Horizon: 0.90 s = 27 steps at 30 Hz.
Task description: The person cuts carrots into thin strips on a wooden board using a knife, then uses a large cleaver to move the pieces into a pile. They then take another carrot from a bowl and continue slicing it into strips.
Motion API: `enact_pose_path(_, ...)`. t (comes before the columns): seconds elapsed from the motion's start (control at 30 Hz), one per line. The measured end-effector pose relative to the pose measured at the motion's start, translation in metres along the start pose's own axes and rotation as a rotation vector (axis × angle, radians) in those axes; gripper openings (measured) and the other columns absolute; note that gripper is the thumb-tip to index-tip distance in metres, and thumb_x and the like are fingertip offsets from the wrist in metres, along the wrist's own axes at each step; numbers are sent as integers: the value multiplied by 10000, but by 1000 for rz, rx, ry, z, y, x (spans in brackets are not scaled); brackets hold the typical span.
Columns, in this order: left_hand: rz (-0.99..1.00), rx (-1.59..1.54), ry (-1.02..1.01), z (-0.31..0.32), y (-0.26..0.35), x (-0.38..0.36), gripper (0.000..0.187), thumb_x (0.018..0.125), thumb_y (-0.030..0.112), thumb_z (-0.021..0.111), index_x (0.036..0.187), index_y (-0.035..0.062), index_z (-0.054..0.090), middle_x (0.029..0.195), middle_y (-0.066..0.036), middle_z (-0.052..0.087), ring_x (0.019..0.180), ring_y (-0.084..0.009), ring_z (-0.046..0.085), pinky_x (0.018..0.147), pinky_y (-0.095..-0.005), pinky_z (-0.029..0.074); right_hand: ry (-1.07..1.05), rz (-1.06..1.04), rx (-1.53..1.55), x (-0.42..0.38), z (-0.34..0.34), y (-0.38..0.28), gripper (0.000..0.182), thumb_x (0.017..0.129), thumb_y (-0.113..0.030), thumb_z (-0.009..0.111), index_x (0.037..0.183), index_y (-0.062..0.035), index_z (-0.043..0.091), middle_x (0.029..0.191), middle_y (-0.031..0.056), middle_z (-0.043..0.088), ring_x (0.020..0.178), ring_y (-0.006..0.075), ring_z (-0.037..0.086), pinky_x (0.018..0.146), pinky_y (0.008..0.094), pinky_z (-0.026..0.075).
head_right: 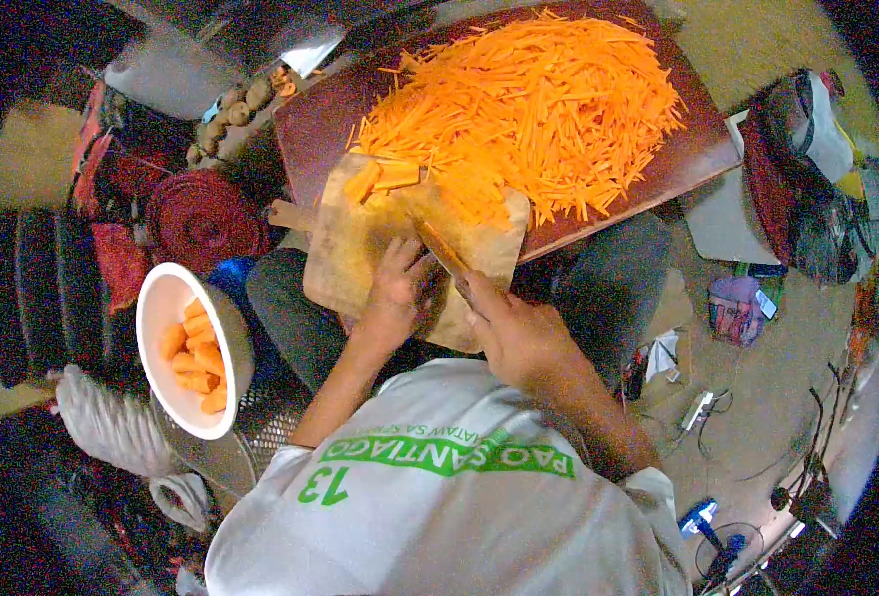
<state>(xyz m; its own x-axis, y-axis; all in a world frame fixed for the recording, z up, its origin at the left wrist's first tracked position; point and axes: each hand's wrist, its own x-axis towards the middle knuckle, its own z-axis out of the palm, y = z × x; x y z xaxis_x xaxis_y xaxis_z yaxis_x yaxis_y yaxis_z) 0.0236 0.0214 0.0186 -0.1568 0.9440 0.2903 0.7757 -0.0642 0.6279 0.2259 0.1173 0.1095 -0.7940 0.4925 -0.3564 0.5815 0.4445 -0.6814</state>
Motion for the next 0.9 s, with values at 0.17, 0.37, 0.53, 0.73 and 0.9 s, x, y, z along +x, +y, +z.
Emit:
enact_pose_path(0.17,8,-20,-12,4,-4,0,519,666,-73,755,1182,-38,720,1132,-189,611,1051,-426,564,924,-489,537,140,-122,-49,26,20,3,508,1067,-209,597,1528,-65,439,1176,306,719,1046,513,704,842,584,577)
enact_pose_path(0.37,12,21,74,-2,-1,-2,529,662,-53,774,1187,-7,729,1179,-173,628,1056,-420,564,931,-491,534,63,-29,-21,10,9,1,503,1059,-203,602,1518,-62,449,1218,292,717,1054,514,700,857,586,575)
enact_pose_path(0.53,13,20,44,-2,-2,-1,517,666,-42,779,1180,-4,731,1190,-160,630,1060,-409,563,943,-486,521,20,-59,-105,15,21,2,543,1073,-234,571,1543,-44,378,1183,320,711,1041,518,715,843,611,598)
enact_pose_path(0.73,-5,44,-32,-6,-2,-1,495,667,-51,769,1159,-23,731,1185,-162,624,1057,-399,561,936,-480,511,68,-140,-93,34,12,-5,492,1065,-205,579,1493,-26,418,1268,309,686,1076,509,710,876,601,591)
enact_pose_path(0.9,-11,-7,25,-4,-5,-5,455,672,-59,761,1125,-39,732,1147,-175,622,1051,-402,563,926,-483,508,-2,-14,11,7,5,-9,485,1055,-202,618,1484,-42,460,1188,315,707,1069,505,699,856,581,569)
